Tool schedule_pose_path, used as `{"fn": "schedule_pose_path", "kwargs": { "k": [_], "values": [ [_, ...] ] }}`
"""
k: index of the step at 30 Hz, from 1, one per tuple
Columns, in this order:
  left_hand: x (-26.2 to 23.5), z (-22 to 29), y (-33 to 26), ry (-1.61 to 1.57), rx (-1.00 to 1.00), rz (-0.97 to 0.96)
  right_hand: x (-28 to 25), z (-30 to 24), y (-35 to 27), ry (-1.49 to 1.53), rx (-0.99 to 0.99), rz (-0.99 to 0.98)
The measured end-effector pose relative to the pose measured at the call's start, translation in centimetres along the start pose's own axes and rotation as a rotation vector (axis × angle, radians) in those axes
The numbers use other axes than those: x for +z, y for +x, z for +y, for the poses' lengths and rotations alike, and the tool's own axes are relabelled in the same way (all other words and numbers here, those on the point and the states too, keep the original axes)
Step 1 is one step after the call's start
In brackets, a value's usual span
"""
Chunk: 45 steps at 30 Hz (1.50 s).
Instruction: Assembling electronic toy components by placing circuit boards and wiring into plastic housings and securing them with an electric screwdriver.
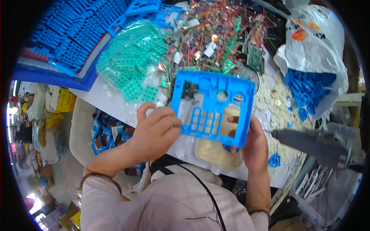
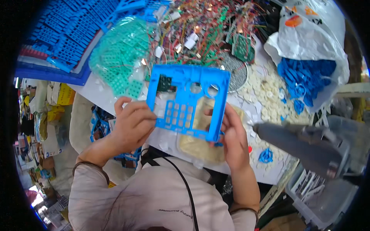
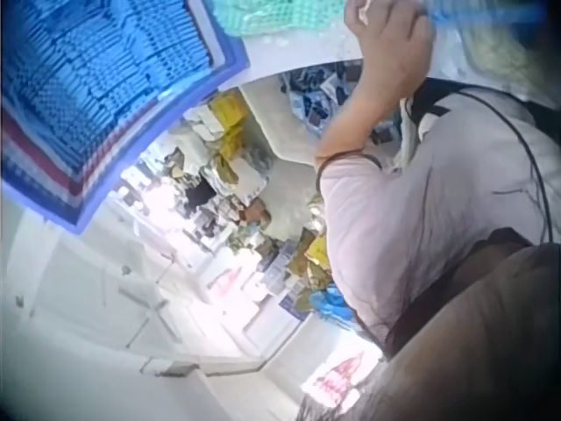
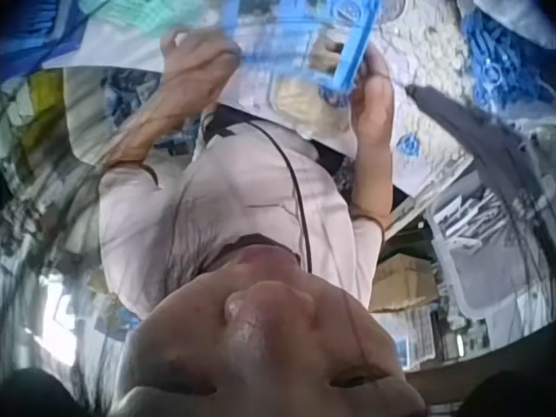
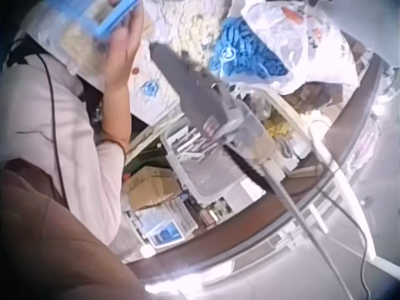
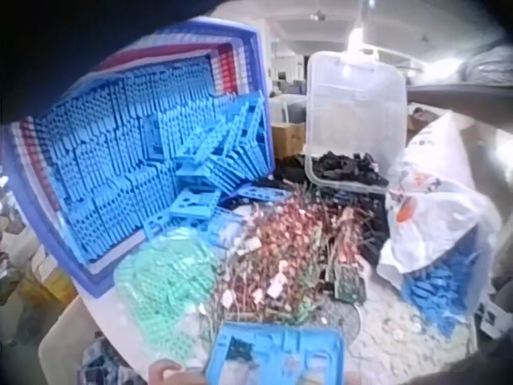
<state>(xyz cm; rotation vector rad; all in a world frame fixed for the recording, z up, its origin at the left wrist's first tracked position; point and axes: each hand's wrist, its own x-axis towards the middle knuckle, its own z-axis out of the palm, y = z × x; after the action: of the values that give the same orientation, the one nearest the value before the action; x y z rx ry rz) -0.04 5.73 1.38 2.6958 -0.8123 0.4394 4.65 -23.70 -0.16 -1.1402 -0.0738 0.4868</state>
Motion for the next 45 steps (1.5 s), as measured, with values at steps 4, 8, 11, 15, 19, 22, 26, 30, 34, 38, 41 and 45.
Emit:
{"fn": "schedule_pose_path", "kwargs": {
  "k": [4,8,11,15,19,22,26,30,34,38,41,45],
  "values": [
    [0.3,1.5,-2.1,-0.136,0.086,-0.044,-1.5,0.7,0.2,-0.027,0.159,-0.069],
    [-1.0,1.7,-1.6,-0.253,0.1,-0.119,-1.0,0.8,-0.3,-0.018,0.197,-0.007],
    [-2.6,1.4,0.0,-0.46,-0.002,-0.1,-1.9,-0.1,-0.1,0.057,0.344,-0.2],
    [-1.3,-1.4,2.9,-0.72,-0.235,0.005,-1.7,-0.2,0.3,0.04,0.352,-0.275],
    [-0.5,-0.9,4.5,-0.823,-0.267,-0.121,-2.1,-0.7,0.7,0.003,0.35,-0.223],
    [-3.2,4.0,5.6,-0.424,-0.047,-0.313,-2.1,-1.5,0.8,0.025,0.399,-0.136],
    [0.0,6.7,5.6,-0.247,-0.041,-0.351,-0.2,-2.0,-0.7,0.331,0.311,-0.037],
    [-0.8,4.3,3.4,-0.861,-0.69,0.014,-0.9,-4.6,-5.4,-0.011,0.06,-0.102],
    [-1.7,-1.1,1.7,-1.143,-0.763,0.226,-11.4,-7.2,-11.9,-0.756,0.26,-0.127],
    [0.7,-0.4,1.5,-1.373,-0.9,0.133,-21.4,-7.7,-16.5,-1.277,0.266,0.884],
    [2.3,1.5,3.4,-1.396,-0.962,0.025,-33.7,-8.0,-15.8,-1.88,-0.179,1.04],
    [2.9,2.8,4.6,-1.472,-0.939,0.088,-38.3,-9.5,-11.1,-1.92,0.053,1.124]
  ]
}}
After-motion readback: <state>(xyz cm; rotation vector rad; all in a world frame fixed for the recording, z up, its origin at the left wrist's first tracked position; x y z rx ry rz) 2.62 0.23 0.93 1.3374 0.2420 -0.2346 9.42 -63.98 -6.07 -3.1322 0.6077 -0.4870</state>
